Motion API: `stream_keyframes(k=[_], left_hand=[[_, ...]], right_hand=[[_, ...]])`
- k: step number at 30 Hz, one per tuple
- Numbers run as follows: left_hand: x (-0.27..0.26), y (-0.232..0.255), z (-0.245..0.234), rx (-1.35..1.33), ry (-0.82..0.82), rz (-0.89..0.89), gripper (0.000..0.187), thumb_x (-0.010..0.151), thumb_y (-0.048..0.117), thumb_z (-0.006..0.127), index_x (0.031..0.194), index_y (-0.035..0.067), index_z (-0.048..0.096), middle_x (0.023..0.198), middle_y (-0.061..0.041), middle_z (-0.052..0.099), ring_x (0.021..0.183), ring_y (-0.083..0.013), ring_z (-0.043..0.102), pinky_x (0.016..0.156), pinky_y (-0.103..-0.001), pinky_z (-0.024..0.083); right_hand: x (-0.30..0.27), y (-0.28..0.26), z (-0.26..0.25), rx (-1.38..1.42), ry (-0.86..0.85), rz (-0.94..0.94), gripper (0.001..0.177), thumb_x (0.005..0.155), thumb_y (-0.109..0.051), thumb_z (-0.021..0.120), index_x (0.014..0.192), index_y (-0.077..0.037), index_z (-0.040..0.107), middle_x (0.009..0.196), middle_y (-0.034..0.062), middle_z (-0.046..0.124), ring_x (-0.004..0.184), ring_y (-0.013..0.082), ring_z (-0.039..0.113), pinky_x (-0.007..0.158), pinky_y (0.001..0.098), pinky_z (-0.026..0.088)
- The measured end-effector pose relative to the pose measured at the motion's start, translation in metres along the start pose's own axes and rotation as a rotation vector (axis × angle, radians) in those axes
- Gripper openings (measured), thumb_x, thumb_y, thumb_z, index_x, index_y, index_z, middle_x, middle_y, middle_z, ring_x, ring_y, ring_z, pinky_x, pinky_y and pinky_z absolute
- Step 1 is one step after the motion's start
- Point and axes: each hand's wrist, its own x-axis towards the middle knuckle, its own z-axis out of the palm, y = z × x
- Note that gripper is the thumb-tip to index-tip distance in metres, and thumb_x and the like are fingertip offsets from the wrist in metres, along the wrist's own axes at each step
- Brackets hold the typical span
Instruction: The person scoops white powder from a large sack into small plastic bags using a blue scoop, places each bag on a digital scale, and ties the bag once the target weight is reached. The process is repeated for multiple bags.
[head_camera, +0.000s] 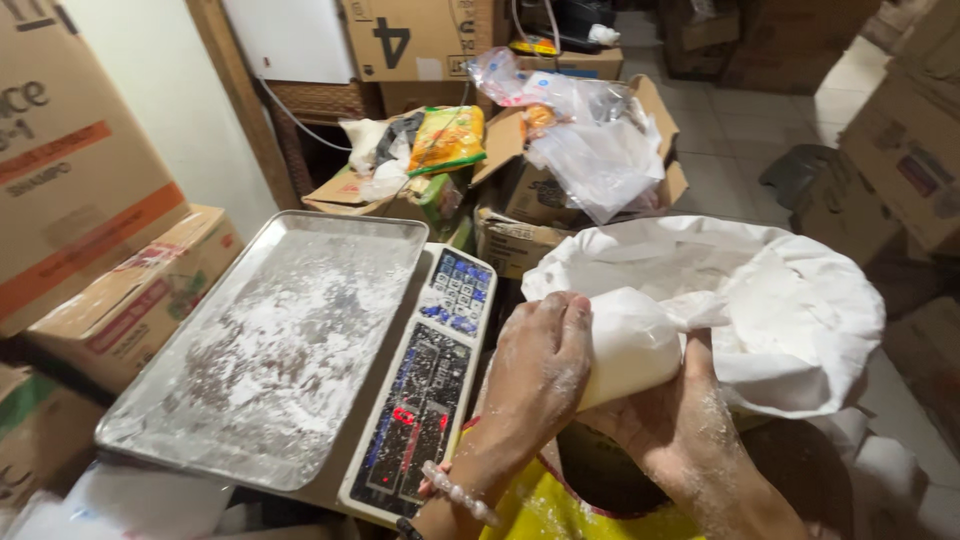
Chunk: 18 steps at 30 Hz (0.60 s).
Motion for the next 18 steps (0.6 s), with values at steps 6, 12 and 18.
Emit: stream_keyframes(k=[6,12,18], left_hand=[[-0.002,0.006,0.018,0.013,-0.036,0.075,0.039,0.102,0.032,0.048,0.111,0.002,0.07,0.102,-0.025,0.07,0.104,-0.0419,0.061,0.095,-0.052,0.046],[-0.007,0.001,0.016,0.012,-0.04,0.088,0.038,0.101,0.032,0.048,0.11,0.003,0.071,0.101,-0.024,0.071,0.104,-0.0418,0.062,0.095,-0.051,0.047],[-0.015,-0.007,0.007,0.028,0.009,0.034,0.038,0.101,0.034,0.049,0.112,0.005,0.071,0.106,-0.023,0.07,0.106,-0.0401,0.063,0.095,-0.05,0.047]], right_hand=[[-0.009,-0.004,-0.013,0.071,0.075,0.021,0.08,0.096,-0.073,0.01,0.145,-0.018,0.041,0.14,0.0135,0.055,0.127,0.0309,0.058,0.099,0.0595,0.052],[-0.014,0.001,-0.013,0.08,0.105,0.039,0.081,0.097,-0.072,0.009,0.146,-0.016,0.041,0.142,0.0154,0.055,0.129,0.0354,0.057,0.102,0.0609,0.051],[-0.015,0.011,-0.002,0.106,0.063,0.047,0.079,0.096,-0.072,0.01,0.144,-0.018,0.042,0.14,0.0095,0.056,0.129,0.0312,0.056,0.102,0.062,0.048]])
